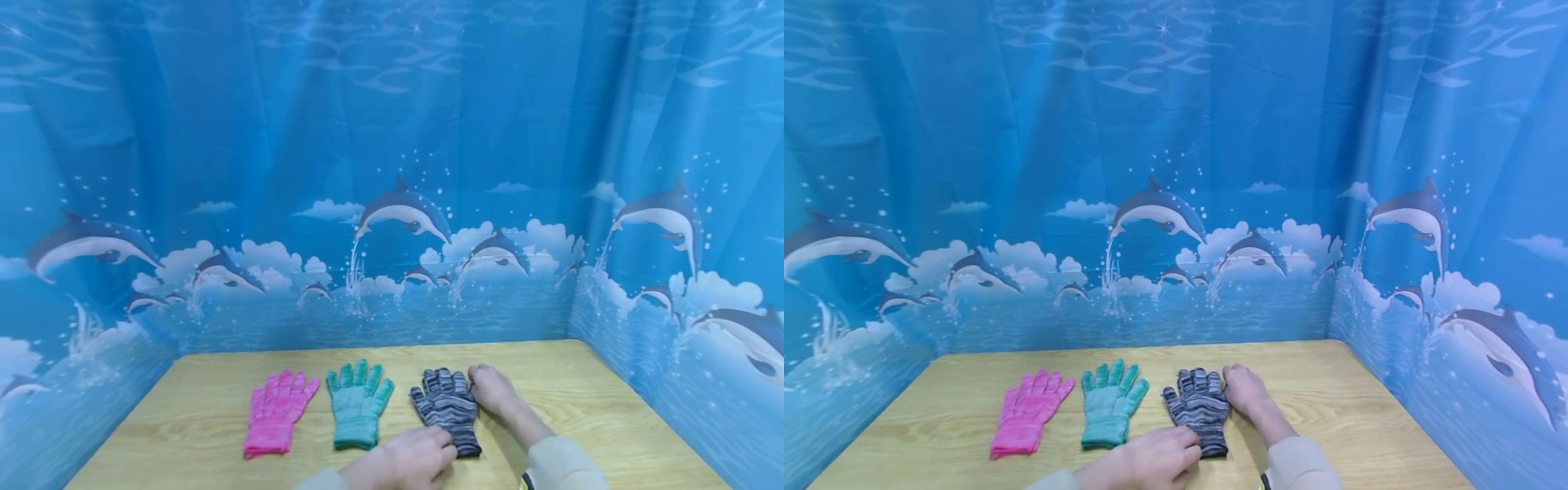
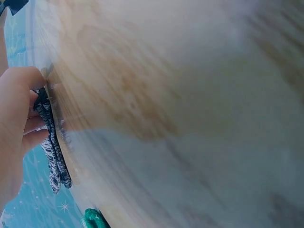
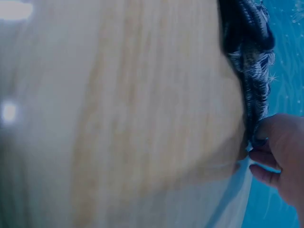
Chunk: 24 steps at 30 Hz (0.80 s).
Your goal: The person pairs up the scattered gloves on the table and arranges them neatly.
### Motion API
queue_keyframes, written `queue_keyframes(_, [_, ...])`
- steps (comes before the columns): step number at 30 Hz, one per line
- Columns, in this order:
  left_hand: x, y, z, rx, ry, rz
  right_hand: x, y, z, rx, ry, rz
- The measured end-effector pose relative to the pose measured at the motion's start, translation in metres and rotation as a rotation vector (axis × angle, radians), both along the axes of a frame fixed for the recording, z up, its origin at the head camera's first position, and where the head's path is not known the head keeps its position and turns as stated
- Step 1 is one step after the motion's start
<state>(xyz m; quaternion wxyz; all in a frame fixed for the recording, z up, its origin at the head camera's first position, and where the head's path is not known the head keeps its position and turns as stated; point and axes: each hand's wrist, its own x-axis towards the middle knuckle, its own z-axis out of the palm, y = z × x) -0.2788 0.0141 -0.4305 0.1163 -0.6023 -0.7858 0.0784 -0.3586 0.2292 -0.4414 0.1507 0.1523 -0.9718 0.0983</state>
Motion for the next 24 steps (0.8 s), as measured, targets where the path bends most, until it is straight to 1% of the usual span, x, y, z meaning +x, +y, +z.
queue_keyframes(3, [0.002, -0.001, 0.000, 0.020, 0.049, -0.012, -0.001, -0.002, 0.005, 0.038, 0.035, -0.015])
queue_keyframes(5, [0.003, -0.001, 0.000, 0.028, 0.085, -0.019, -0.003, -0.004, 0.008, 0.035, 0.068, -0.006])
queue_keyframes(6, [0.003, -0.001, 0.001, 0.029, 0.101, -0.021, -0.004, -0.006, 0.009, 0.026, 0.090, 0.009])
queue_keyframes(8, [0.003, 0.000, 0.001, 0.020, 0.106, -0.018, -0.007, -0.009, 0.010, 0.024, 0.128, 0.054])
queue_keyframes(9, [0.003, 0.000, 0.001, 0.015, 0.111, -0.018, -0.008, -0.010, 0.009, 0.029, 0.132, 0.078])
queue_keyframes(12, [0.003, 0.000, 0.002, -0.013, 0.096, -0.005, -0.012, -0.017, 0.007, 0.041, 0.113, 0.135])
queue_keyframes(16, [0.002, 0.000, 0.002, -0.051, 0.077, -0.010, -0.014, -0.022, 0.003, 0.059, 0.085, 0.143])
queue_keyframes(18, [0.001, 0.001, 0.002, -0.063, 0.068, -0.020, -0.015, -0.022, 0.001, 0.069, 0.099, 0.125])
queue_keyframes(21, [0.000, 0.001, 0.001, -0.075, 0.054, -0.025, -0.017, -0.020, 0.001, 0.058, 0.153, 0.123])
queue_keyframes(23, [-0.002, 0.001, 0.001, -0.079, 0.033, -0.016, -0.020, -0.018, 0.003, 0.046, 0.179, 0.144])
queue_keyframes(24, [-0.002, 0.000, 0.001, -0.078, 0.033, -0.012, -0.021, -0.017, 0.004, 0.039, 0.184, 0.167])
